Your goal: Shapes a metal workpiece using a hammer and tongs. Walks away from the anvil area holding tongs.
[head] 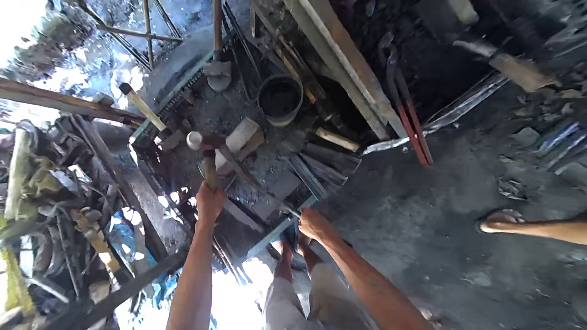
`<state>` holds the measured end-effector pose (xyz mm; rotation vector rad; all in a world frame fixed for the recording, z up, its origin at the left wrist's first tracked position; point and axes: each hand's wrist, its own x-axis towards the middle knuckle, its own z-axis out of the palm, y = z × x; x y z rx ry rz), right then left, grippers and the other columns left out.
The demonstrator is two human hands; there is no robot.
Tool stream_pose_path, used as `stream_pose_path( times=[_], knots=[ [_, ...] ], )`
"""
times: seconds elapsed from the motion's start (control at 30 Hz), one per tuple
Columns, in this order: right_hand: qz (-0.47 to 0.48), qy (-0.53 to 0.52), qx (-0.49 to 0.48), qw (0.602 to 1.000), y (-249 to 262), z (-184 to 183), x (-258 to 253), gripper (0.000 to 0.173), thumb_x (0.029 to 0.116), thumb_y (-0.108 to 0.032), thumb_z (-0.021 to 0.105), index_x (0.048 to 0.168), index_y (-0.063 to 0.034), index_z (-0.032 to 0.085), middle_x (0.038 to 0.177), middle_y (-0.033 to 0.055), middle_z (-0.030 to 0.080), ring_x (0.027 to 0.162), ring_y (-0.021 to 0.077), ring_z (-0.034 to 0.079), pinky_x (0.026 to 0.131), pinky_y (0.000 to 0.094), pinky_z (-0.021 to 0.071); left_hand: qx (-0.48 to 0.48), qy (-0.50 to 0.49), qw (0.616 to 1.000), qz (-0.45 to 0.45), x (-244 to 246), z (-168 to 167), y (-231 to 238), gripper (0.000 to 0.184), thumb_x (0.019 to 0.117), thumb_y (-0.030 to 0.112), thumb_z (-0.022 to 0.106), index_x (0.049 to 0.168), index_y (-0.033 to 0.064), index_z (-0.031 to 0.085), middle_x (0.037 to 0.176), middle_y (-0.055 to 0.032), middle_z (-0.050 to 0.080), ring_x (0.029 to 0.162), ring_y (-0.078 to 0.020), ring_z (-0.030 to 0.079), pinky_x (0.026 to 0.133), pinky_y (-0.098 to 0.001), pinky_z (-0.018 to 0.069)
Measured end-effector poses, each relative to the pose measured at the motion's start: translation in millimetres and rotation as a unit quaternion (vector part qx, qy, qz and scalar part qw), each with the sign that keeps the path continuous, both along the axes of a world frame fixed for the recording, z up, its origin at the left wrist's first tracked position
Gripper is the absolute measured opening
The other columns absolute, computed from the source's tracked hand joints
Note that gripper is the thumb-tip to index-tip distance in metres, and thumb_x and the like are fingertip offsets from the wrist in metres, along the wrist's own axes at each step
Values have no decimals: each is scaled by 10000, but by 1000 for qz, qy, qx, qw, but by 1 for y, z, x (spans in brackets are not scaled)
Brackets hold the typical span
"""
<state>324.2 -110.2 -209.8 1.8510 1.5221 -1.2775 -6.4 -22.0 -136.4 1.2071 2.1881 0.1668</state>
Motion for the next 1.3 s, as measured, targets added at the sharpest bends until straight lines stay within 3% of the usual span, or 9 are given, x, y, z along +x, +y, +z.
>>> stream_pose_path(
  times=[0.2, 0.4, 0.53, 0.6, 0.67, 0.83, 1.1, 1.2, 1.3],
  knots=[
    [-17, 3, -10, 1000, 12, 12, -18, 444, 875, -286, 677, 1213, -8, 604, 1189, 241, 662, 1066, 416, 683, 799, 650, 561, 213, -89, 973, 23, 7, 137, 4, 352, 934, 326, 757, 1168, 94, 633, 775, -85, 697, 589, -234, 693, 563, -474, 629],
    [-9, 9, -11, 1000, 29, 6, -22, 425, 859, -263, 685, 1190, -7, 607, 1161, 236, 668, 1059, 405, 686, 786, 632, 568, 520, -248, 817, -43, 26, 236, 36, 198, 1005, 214, 650, 1124, 94, 547, 700, -17, 629, 505, -203, 614, 440, -390, 570],
    [-6, 7, -17, 1000, 28, -2, -23, 408, 875, -268, 670, 1200, -28, 610, 1145, 217, 678, 1042, 394, 694, 780, 624, 570, 486, -106, 867, 20, 28, 129, 25, 283, 1028, 288, 614, 1126, 30, 552, 733, -62, 624, 580, -202, 637, 524, -413, 586],
    [-7, 8, -15, 1000, 27, -7, -22, 423, 869, -277, 671, 1210, -37, 604, 1145, 212, 678, 1036, 395, 696, 773, 621, 573, 201, -3, 978, 49, 20, 36, -11, 402, 1003, 329, 620, 1214, -12, 608, 869, -159, 700, 745, -281, 705, 715, -519, 606],
    [-11, 14, -9, 1000, 24, -11, -21, 425, 867, -270, 673, 1210, -31, 602, 1140, 216, 677, 1032, 400, 693, 774, 626, 570, -35, -15, 998, 47, 9, -2, -13, 371, 967, 297, 637, 1207, 13, 625, 925, -184, 708, 774, -312, 717, 725, -552, 604],
    [-20, 5, 7, 1000, 45, -5, -26, 407, 856, -269, 687, 1167, -16, 616, 1149, 234, 669, 1046, 404, 688, 783, 628, 569, 84, -115, 981, 133, 1, 72, -13, 287, 959, 243, 687, 1161, 55, 606, 680, -92, 673, 507, -222, 674, 498, -426, 624],
    [-11, 12, -7, 1000, 71, 25, -68, 339, 899, -236, 660, 1138, 2, 624, 1182, 235, 662, 1084, 394, 682, 805, 607, 568, 458, -177, 871, 22, 9, 226, 13, 267, 969, 234, 688, 1159, 99, 556, 736, -27, 670, 523, -212, 662, 460, -399, 609],
    [-15, 10, -15, 1000, 72, 25, -76, 355, 902, -225, 658, 1169, 3, 607, 1192, 229, 662, 1091, 392, 679, 817, 602, 564, 524, -162, 836, 19, 21, 202, 30, 234, 994, 226, 652, 1130, 86, 524, 717, -3, 622, 528, -180, 621, 465, -384, 579],
    [-25, 11, -19, 999, 72, 21, -78, 394, 908, -219, 661, 1229, -6, 578, 1215, 232, 654, 1094, 391, 682, 823, 599, 567, 350, -13, 934, 66, 24, 83, -4, 366, 991, 296, 651, 1180, -12, 591, 804, -109, 673, 650, -224, 675, 611, -450, 604]
  ],
)
